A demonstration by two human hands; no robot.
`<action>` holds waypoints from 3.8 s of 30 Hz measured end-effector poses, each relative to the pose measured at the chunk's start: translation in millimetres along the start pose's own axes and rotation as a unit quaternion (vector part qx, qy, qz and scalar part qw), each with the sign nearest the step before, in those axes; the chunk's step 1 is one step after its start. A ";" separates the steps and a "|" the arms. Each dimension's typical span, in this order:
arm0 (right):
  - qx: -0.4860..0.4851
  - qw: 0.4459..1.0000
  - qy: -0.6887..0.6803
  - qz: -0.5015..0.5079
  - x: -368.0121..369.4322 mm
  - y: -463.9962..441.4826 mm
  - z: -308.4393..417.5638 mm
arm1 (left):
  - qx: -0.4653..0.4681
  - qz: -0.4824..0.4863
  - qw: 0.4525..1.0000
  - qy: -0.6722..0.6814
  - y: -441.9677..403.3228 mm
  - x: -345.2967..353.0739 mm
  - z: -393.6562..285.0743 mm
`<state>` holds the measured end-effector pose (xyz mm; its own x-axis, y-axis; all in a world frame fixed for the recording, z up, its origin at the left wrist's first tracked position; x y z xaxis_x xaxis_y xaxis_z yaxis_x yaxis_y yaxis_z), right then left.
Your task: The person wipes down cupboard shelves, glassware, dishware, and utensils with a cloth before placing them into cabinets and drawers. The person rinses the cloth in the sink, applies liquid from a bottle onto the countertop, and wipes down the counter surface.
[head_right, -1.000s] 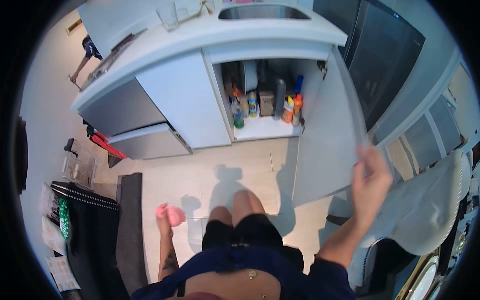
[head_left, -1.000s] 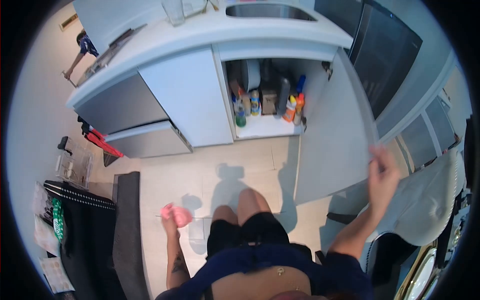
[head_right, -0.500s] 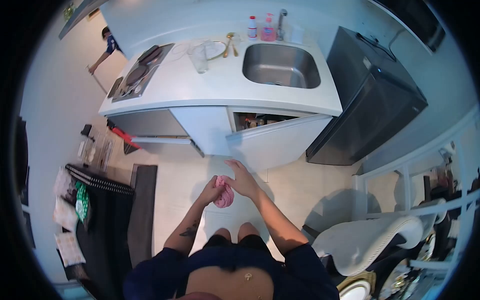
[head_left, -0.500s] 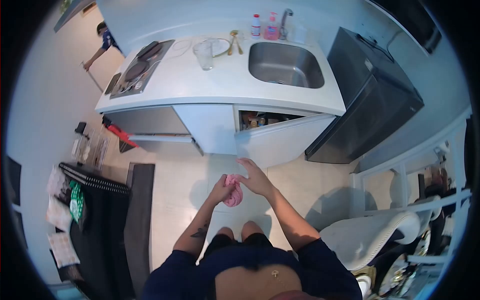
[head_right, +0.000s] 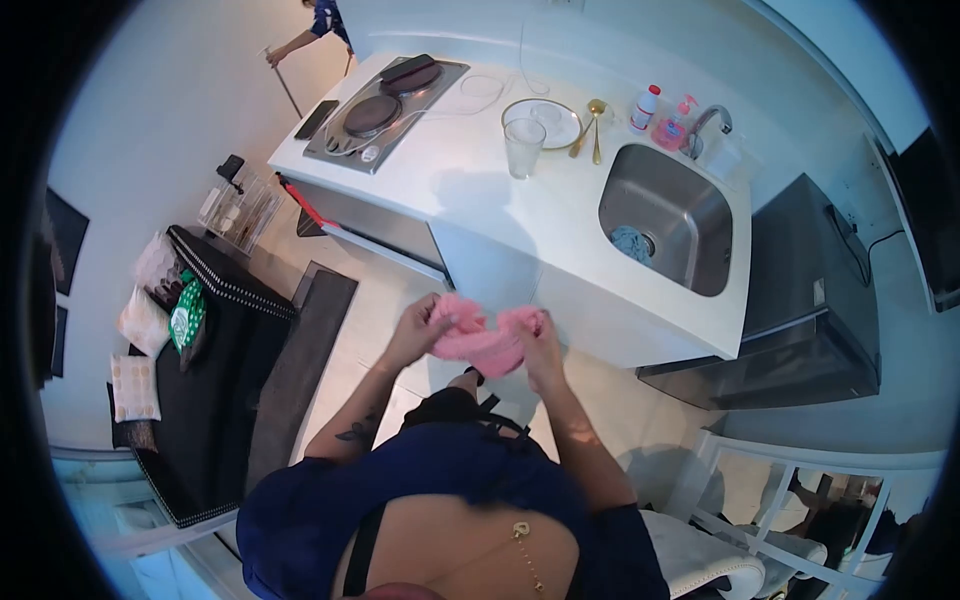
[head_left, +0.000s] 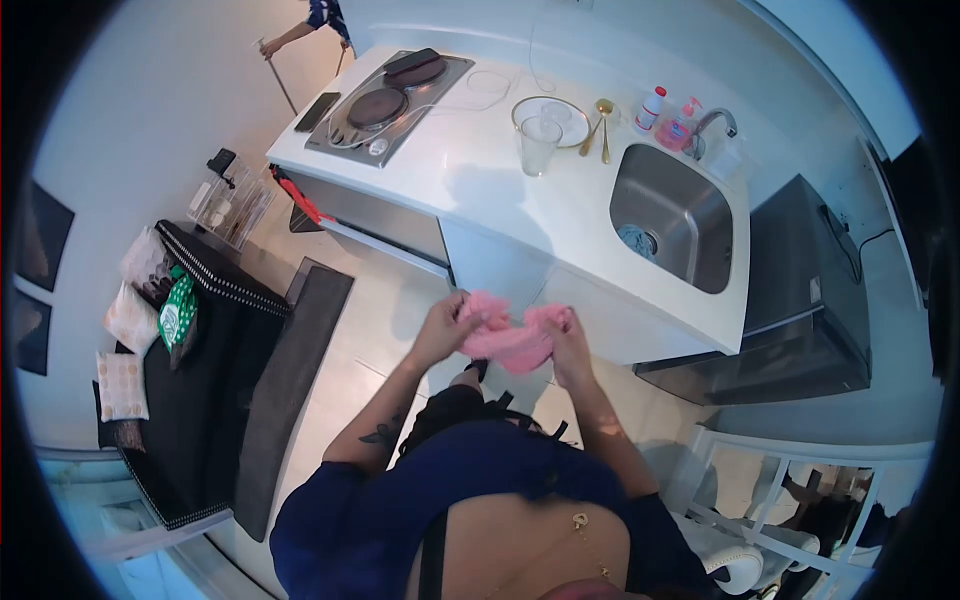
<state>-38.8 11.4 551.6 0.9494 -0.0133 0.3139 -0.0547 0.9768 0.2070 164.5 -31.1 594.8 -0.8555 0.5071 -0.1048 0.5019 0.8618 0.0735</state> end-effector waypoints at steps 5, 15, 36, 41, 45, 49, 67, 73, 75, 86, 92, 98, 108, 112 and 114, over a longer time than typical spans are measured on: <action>-0.072 0.981 -0.153 0.091 22.1 -101.1 66.6 | 0.067 -0.027 0.997 0.015 -78.8 -99.2 -44.7; -0.019 0.960 0.279 -0.013 -24.9 -181.3 64.3 | -0.043 -0.069 0.811 -0.579 -212.5 -108.0 84.8; -0.185 0.913 0.325 -0.162 -36.6 -326.8 83.5 | 0.104 -0.036 0.866 -0.487 -318.6 -105.2 57.2; 0.002 0.984 0.072 -0.160 -116.0 -264.7 119.8 | 0.104 -0.042 0.864 -0.490 -315.9 -103.5 59.9; 0.135 0.790 0.562 -0.204 -191.6 -175.8 237.4 | 0.101 -0.082 0.862 -0.490 -326.9 -94.6 62.0; 0.319 0.525 0.780 -0.122 -238.9 -151.9 291.0 | 0.050 -0.188 0.818 -0.542 -356.3 -85.7 67.4; 0.091 0.960 0.261 0.046 -289.7 -161.5 286.1 | 0.186 -0.113 0.943 -0.254 -339.3 67.8 -64.9; -0.048 0.977 -0.180 0.099 -253.1 -171.0 213.5 | 0.395 0.063 0.915 -0.048 -369.8 102.9 -338.9; -0.058 0.968 -0.236 0.066 -243.5 -160.2 207.2 | 0.402 0.076 0.912 -0.005 -397.2 114.5 -379.3; -0.134 0.978 -0.143 -0.068 -249.7 -61.7 197.4 | 0.411 0.158 0.776 0.451 -401.0 126.9 -408.6; -0.186 0.959 -0.152 -0.149 -253.2 -70.7 180.4 | 0.544 0.304 0.740 0.252 -254.2 176.9 -359.0; -0.186 0.950 -0.250 -0.032 -192.7 -58.7 222.9 | 0.710 0.398 0.581 -0.018 -159.2 261.4 -347.5; -0.257 0.927 -0.212 -0.171 -228.1 -38.8 231.5 | 0.732 0.437 0.449 -0.268 -162.7 321.6 -391.5; -0.302 0.940 -0.119 -0.109 -232.3 -24.9 256.1 | 0.690 0.277 0.573 -0.346 -261.9 238.3 -446.9; -0.317 0.935 -0.130 -0.090 -226.8 -15.0 283.8 | 0.654 0.168 0.635 -0.375 -318.0 192.9 -461.1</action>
<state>-341.2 -60.9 740.3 0.8134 -0.1615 0.5589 0.3718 0.8832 -0.2858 -218.9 -212.0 1008.5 -0.6172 0.1032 -0.7800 0.7360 -0.2745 -0.6188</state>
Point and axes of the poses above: each hand's wrist, its own y-axis away from the middle knuckle, its own x-axis out of the palm, z = x × y, the point moved 4 cm from there along -y, towards the middle knuckle, and after that the axes turned 10 degrees about z, right-handed, at the moved point
